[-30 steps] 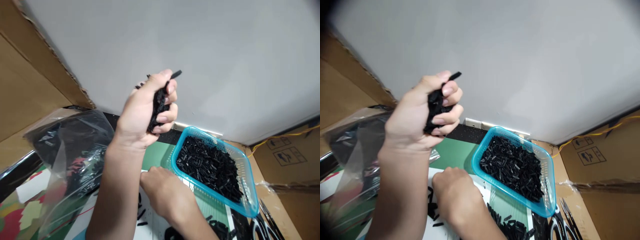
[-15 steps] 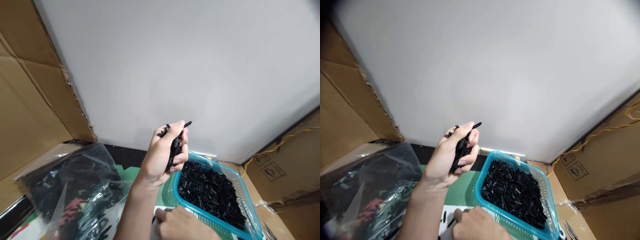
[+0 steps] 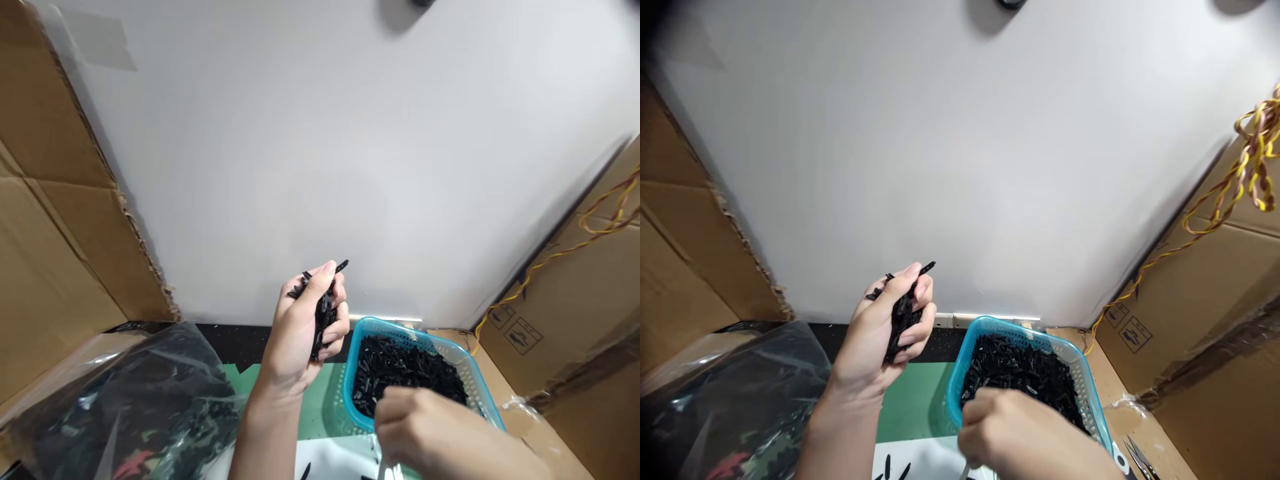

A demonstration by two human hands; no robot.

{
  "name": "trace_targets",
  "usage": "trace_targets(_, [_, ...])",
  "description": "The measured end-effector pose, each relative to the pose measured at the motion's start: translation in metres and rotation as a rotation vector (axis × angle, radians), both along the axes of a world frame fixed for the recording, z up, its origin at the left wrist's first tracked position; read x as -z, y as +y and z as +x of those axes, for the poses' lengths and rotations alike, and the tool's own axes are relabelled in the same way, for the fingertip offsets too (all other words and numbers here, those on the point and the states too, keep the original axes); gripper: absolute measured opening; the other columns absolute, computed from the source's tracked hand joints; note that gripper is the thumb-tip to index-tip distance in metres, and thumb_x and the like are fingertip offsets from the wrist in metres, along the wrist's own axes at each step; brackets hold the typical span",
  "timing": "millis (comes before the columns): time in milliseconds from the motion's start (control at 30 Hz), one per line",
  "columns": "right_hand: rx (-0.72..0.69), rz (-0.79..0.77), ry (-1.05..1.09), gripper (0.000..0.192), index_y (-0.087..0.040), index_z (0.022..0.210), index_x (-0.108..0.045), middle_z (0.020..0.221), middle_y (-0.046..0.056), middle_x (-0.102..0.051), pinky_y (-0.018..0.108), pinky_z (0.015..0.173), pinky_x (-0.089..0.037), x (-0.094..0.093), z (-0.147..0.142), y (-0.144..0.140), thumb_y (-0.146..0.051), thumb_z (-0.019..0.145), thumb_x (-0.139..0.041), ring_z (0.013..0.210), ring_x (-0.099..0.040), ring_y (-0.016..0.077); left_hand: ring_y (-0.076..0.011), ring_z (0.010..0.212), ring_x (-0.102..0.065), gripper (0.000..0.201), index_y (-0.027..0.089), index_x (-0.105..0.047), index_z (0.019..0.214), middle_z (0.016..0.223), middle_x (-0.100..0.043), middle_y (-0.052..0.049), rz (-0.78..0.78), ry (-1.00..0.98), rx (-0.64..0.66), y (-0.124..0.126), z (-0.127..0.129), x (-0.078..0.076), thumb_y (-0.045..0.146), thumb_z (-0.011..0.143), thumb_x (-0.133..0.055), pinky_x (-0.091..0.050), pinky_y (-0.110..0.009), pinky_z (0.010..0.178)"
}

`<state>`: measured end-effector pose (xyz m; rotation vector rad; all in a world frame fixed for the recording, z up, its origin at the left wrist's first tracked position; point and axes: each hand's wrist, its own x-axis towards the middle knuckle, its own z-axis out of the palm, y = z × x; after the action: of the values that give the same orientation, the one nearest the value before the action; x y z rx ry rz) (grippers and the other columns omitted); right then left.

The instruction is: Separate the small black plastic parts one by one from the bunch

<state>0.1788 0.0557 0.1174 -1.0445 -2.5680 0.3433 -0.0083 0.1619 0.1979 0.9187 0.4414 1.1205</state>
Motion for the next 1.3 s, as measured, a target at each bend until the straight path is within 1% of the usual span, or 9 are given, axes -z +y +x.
trace_targets(67, [0.124, -0.123, 0.343, 0.026, -0.022, 0.087, -0.075, 0.090, 0.002, -0.079, 0.027, 0.071, -0.058, -0.029, 0.016, -0.003, -0.017, 0.112, -0.067, 0.082, -0.074, 0.0152, -0.0022, 0.035, -0.030, 0.049, 0.019, -0.059, 0.069, 0.055, -0.045, 0.010, 0.009, -0.005, 0.004, -0.001, 0.001, 0.000, 0.049, 0.082, -0.096, -0.027, -0.010, 0.026])
trace_targets(167, [0.256, -0.012, 0.865, 0.010, -0.023, 0.096, -0.079, 0.095, 0.004, -0.082, 0.032, 0.078, -0.063, -0.057, 0.019, 0.000, -0.020, 0.105, -0.078, 0.089, -0.079, 0.0189, -0.0026, 0.034, -0.027, 0.047, 0.020, -0.060, 0.069, 0.050, -0.044, 0.009, 0.029, 0.010, 0.047, -0.004, 0.006, -0.001, 0.049, 0.086, -0.092, -0.027, -0.010, 0.026])
trace_targets(300, [0.219, 0.068, 1.443, 0.014, -0.023, 0.091, -0.073, 0.094, 0.002, -0.083, 0.035, 0.081, -0.068, -0.063, -0.003, 0.021, -0.020, 0.101, -0.083, 0.080, -0.081, 0.0177, -0.0027, 0.035, -0.024, 0.045, 0.020, -0.059, 0.071, 0.045, -0.041, 0.009, 0.075, 0.132, 0.040, -0.014, 0.018, -0.005, 0.051, 0.093, -0.085, -0.026, -0.009, 0.030])
trace_targets(400, [0.213, 0.068, 1.622, 0.016, -0.022, 0.089, -0.072, 0.094, 0.001, -0.083, 0.032, 0.083, -0.069, -0.062, -0.018, 0.036, -0.021, 0.100, -0.083, 0.083, -0.083, 0.0177, -0.0031, 0.037, -0.023, 0.044, 0.020, -0.060, 0.072, 0.044, -0.039, 0.009, 0.091, 0.172, 0.001, -0.021, 0.026, -0.008, 0.052, 0.094, -0.081, -0.026, -0.009, 0.033])
trace_targets(600, [0.257, -0.084, 1.757, 0.014, -0.022, 0.097, -0.075, 0.107, 0.007, -0.087, 0.039, 0.099, -0.071, -0.058, -0.031, 0.041, -0.033, 0.105, -0.079, 0.106, -0.087, 0.0259, -0.0040, 0.035, -0.026, 0.042, 0.021, -0.061, 0.071, 0.043, -0.042, 0.009, 0.064, 0.194, -0.054, -0.020, 0.036, -0.002, 0.050, 0.091, -0.084, -0.028, -0.011, 0.031])
trace_targets(800, [0.277, -0.260, 1.827, 0.021, -0.022, 0.088, -0.071, 0.120, 0.011, -0.088, 0.042, 0.103, -0.071, -0.053, -0.030, 0.036, -0.033, 0.102, -0.082, 0.114, -0.087, 0.0296, -0.0041, 0.035, -0.030, 0.044, 0.021, -0.060, 0.067, 0.044, -0.042, 0.008, 0.057, 0.234, -0.164, -0.023, 0.048, -0.005, 0.048, 0.092, -0.084, -0.029, -0.011, 0.032])
trace_targets(1033, [0.342, -0.216, 1.826, 0.023, -0.023, 0.086, -0.070, 0.119, 0.009, -0.089, 0.043, 0.108, -0.070, -0.057, -0.032, 0.029, -0.031, 0.104, -0.082, 0.112, -0.087, 0.0263, -0.0040, 0.037, -0.030, 0.049, 0.020, -0.058, 0.066, 0.047, -0.041, 0.008, 0.110, 0.290, -0.158, -0.025, 0.050, -0.004, 0.053, 0.093, -0.083, -0.030, -0.011, 0.033])
trace_targets(1167, [0.395, -0.077, 1.760, 0.022, -0.024, 0.086, -0.073, 0.110, 0.007, -0.090, 0.038, 0.102, -0.072, -0.055, -0.033, 0.029, -0.033, 0.103, -0.083, 0.111, -0.088, 0.0258, -0.0048, 0.035, -0.031, 0.050, 0.021, -0.058, 0.069, 0.045, -0.043, 0.008, 0.176, 0.299, -0.128, -0.021, 0.048, 0.004, 0.055, 0.102, -0.074, -0.031, -0.012, 0.032])
trace_targets(1300, [0.583, 0.078, 1.586, 0.025, -0.024, 0.083, -0.074, 0.117, 0.009, -0.090, 0.036, 0.091, -0.075, -0.056, -0.035, 0.022, -0.037, 0.102, -0.084, 0.112, -0.088, 0.0299, -0.0057, 0.036, -0.035, 0.050, 0.021, -0.061, 0.070, 0.044, -0.047, 0.006, 0.247, 0.337, -0.113, -0.020, 0.049, 0.005, 0.056, 0.104, -0.073, -0.033, -0.013, 0.034])
